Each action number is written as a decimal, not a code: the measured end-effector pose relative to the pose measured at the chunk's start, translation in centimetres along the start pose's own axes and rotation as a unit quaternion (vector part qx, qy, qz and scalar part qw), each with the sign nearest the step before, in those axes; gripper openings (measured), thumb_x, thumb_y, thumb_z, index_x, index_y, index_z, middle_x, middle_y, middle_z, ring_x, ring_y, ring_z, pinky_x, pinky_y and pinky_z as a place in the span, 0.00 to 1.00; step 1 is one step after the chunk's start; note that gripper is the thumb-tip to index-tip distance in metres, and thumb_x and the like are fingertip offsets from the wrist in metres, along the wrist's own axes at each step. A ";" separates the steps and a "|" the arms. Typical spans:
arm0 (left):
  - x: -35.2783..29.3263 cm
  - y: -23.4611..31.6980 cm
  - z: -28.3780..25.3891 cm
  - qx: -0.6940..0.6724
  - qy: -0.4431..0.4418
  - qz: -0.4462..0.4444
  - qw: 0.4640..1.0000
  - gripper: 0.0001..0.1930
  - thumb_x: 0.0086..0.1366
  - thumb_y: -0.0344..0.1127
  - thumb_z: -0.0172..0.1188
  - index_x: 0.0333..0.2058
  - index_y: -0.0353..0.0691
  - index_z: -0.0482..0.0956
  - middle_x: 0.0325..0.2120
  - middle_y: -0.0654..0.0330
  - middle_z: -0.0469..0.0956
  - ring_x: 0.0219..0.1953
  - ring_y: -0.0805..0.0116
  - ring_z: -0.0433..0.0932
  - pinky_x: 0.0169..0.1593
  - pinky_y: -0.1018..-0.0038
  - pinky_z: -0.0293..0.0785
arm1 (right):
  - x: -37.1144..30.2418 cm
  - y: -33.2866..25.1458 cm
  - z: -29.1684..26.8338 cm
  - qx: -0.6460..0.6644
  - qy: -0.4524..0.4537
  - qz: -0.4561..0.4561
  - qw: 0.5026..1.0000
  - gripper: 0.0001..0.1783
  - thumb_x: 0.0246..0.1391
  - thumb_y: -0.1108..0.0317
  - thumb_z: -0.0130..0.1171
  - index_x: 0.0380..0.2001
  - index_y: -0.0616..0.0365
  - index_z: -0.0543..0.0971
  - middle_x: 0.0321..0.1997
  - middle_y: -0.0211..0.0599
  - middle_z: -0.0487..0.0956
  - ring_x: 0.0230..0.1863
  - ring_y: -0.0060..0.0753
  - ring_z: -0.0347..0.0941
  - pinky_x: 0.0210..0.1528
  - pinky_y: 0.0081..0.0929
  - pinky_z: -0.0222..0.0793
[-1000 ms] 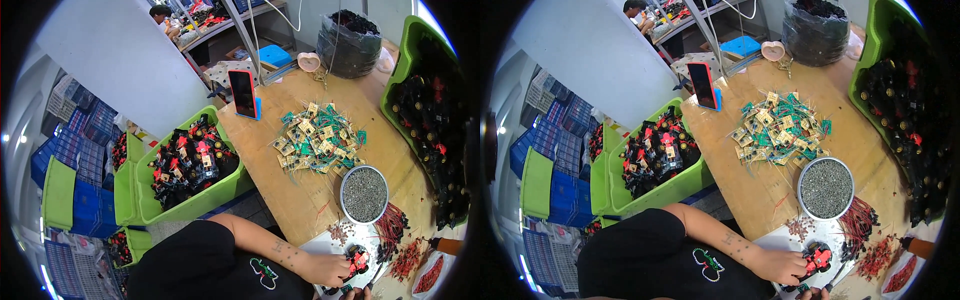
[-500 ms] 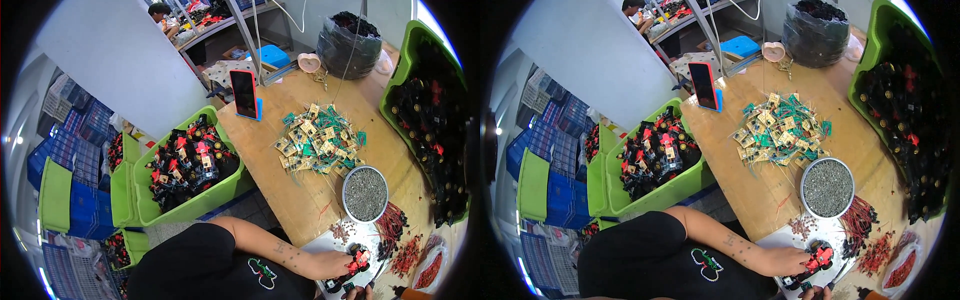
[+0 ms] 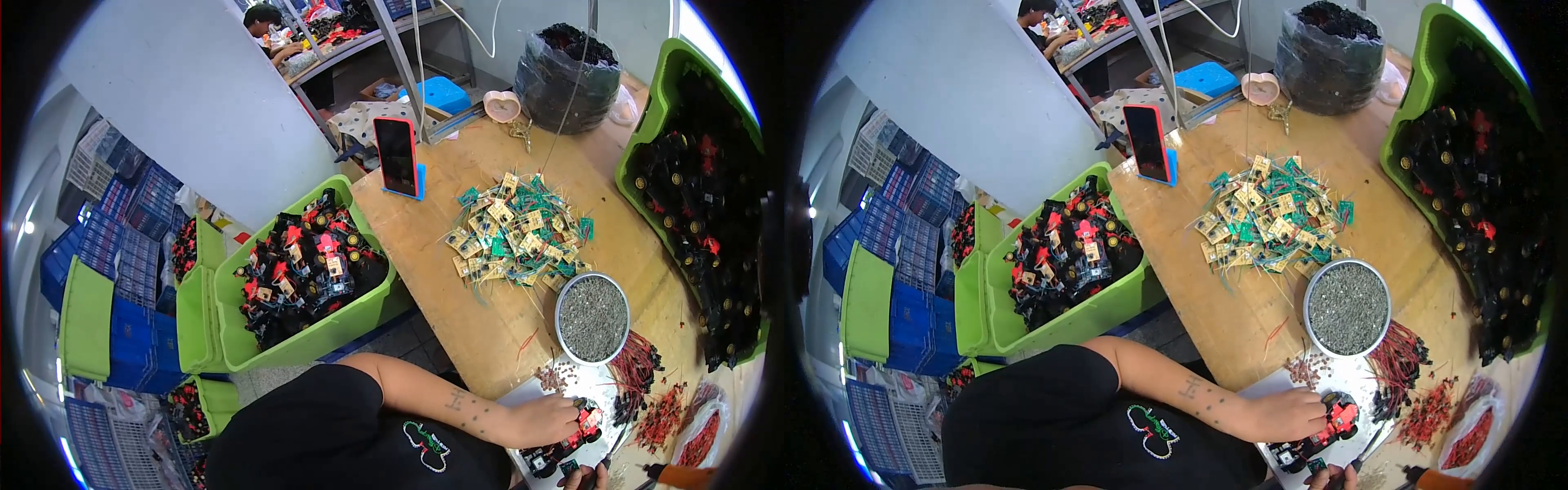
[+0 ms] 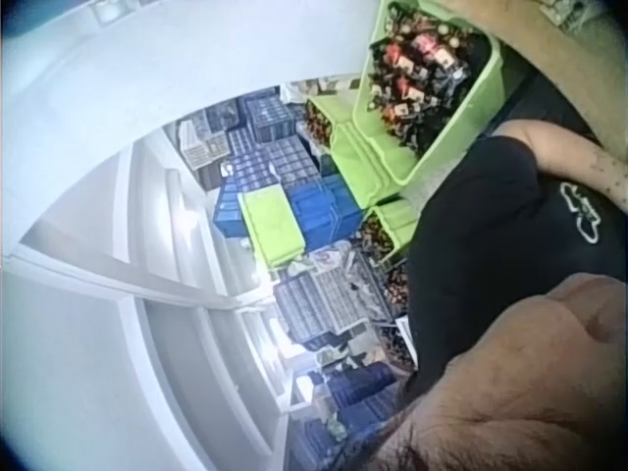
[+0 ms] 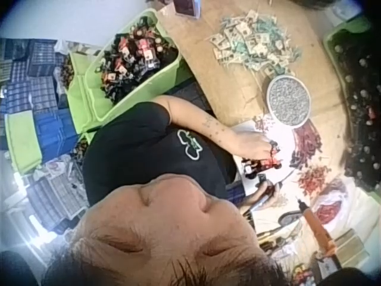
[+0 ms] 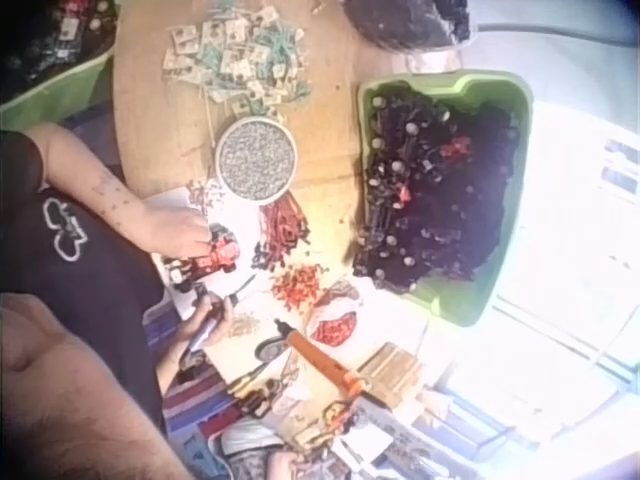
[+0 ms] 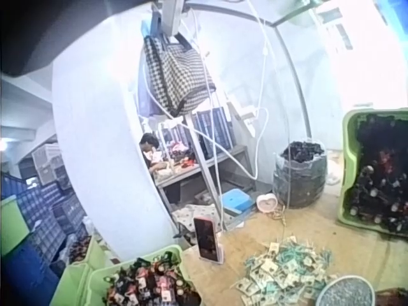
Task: Soldering electronic components and using an electric screwdriver to assemble a toy car chassis.
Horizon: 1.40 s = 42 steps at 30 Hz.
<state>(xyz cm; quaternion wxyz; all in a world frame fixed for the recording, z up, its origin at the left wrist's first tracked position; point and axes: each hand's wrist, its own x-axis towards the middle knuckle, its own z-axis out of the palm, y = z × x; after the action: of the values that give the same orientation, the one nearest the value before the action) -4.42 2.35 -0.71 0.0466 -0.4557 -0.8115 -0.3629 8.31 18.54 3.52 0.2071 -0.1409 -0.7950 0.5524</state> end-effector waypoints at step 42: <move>0.7 1.5 -0.4 -0.313 -0.088 -0.152 0.933 0.03 0.53 0.35 0.64 0.26 0.45 0.80 0.27 0.66 0.80 0.40 0.63 0.74 0.46 0.63 0.67 | 1.1 1.0 0.4 0.040 -0.002 -0.006 0.999 0.21 0.59 0.77 0.59 0.55 0.68 0.70 0.36 0.42 0.76 0.33 0.33 0.70 0.36 0.28 0.71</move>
<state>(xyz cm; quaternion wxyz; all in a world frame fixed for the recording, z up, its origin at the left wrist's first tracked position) -3.76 3.11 0.72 -0.2258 -0.3489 -0.7168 -0.5599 7.19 19.08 2.68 0.2141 -0.1269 -0.7736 0.5827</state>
